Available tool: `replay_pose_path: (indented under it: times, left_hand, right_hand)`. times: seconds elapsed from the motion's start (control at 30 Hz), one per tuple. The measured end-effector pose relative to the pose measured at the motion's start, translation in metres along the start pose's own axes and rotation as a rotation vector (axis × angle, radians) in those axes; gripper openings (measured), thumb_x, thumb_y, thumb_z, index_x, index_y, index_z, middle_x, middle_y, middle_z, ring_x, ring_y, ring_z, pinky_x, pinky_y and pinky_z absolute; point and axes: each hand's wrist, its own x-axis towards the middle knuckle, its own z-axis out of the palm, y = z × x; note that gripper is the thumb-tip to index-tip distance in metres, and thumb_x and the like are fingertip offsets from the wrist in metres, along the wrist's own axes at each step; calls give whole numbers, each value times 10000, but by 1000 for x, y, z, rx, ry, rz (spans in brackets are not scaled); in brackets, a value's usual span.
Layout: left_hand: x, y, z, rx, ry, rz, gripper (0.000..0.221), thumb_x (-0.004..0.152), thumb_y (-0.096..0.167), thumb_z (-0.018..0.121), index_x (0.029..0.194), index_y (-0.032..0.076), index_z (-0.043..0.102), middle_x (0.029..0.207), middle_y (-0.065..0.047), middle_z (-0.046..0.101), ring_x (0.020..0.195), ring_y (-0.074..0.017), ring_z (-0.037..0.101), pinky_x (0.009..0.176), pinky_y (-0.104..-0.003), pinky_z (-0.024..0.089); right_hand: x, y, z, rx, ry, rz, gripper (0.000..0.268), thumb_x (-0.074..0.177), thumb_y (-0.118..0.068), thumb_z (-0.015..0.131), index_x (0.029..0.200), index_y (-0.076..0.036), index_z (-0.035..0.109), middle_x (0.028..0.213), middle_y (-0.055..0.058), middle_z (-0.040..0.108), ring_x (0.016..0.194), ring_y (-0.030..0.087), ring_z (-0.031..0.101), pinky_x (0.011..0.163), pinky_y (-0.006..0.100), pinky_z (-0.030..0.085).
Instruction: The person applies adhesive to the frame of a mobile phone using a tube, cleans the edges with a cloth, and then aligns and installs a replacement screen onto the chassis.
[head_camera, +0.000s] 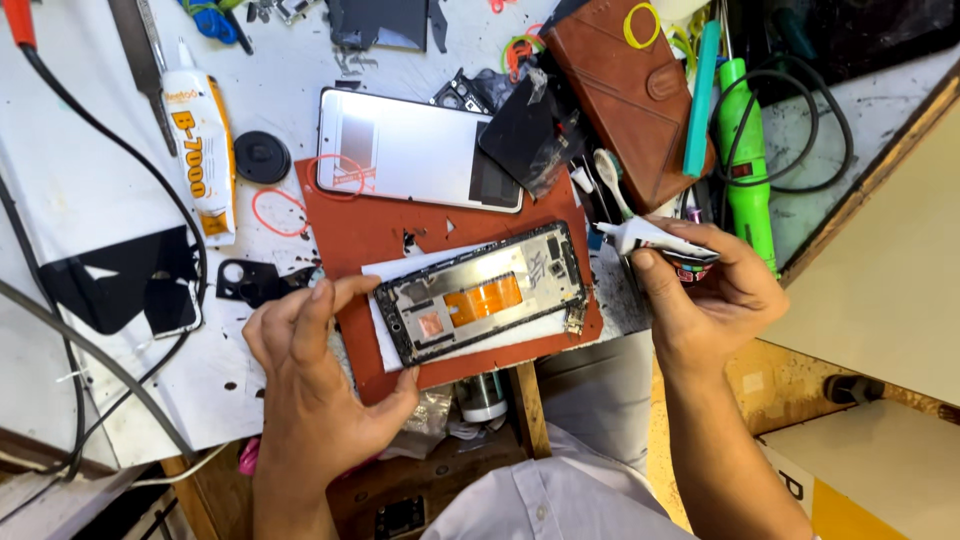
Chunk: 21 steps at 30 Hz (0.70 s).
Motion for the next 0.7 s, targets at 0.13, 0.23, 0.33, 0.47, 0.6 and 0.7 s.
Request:
replay_pose_path:
  times: [0.13, 0.23, 0.33, 0.47, 0.6, 0.7]
  left_hand:
    - [1, -1, 1, 0, -6, -8, 1149, 678, 192, 853, 1557, 119, 116, 1327, -128, 646, 1257, -310, 485, 1118, -564, 252]
    - [1, -1, 1, -3, -18, -33, 1147, 674, 181, 847, 1555, 128, 115, 1325, -121, 651, 1255, -303, 490, 1119, -556, 246]
    - [2, -3, 1, -8, -23, -33, 1147, 673, 186, 855, 1553, 137, 121, 1317, -108, 658, 1225, -294, 490, 1102, -533, 249]
    - [2, -3, 1, -6, -34, -47, 1150, 655, 182, 851, 1546, 142, 126, 1310, -96, 659, 1210, -292, 491, 1094, -527, 252]
    - [1, -4, 1, -3, -39, -50, 1143, 650, 188, 857, 1536, 143, 136, 1309, -96, 657, 1200, -294, 489, 1082, -524, 256]
    - [1, -4, 1, -1, -37, -41, 1135, 659, 191, 861, 1532, 147, 137, 1312, -96, 655, 1203, -294, 488, 1082, -525, 256]
  right_hand:
    - [20, 2, 7, -184, -97, -165, 224, 940, 56, 832, 1111, 77, 688, 1068, 177, 730, 969, 201, 697, 907, 271, 548]
    - [28, -1, 10, -252, -152, -219, 254, 906, 32, 842, 1112, 67, 697, 1017, 171, 739, 911, 210, 706, 829, 265, 542]
    - [32, -2, 14, -337, -191, -250, 236, 893, 25, 851, 1069, 72, 701, 986, 172, 736, 875, 221, 707, 805, 271, 542]
    - [34, -4, 16, -381, -223, -264, 266, 867, 27, 854, 1085, 66, 707, 971, 175, 737, 858, 222, 700, 795, 271, 538]
    - [34, -5, 17, -372, -238, -258, 246, 879, 28, 857, 1067, 71, 704, 964, 170, 736, 869, 221, 708, 805, 273, 541]
    - [34, -5, 17, -379, -248, -262, 229, 880, 28, 857, 1045, 76, 705, 963, 170, 738, 864, 221, 708, 803, 273, 539]
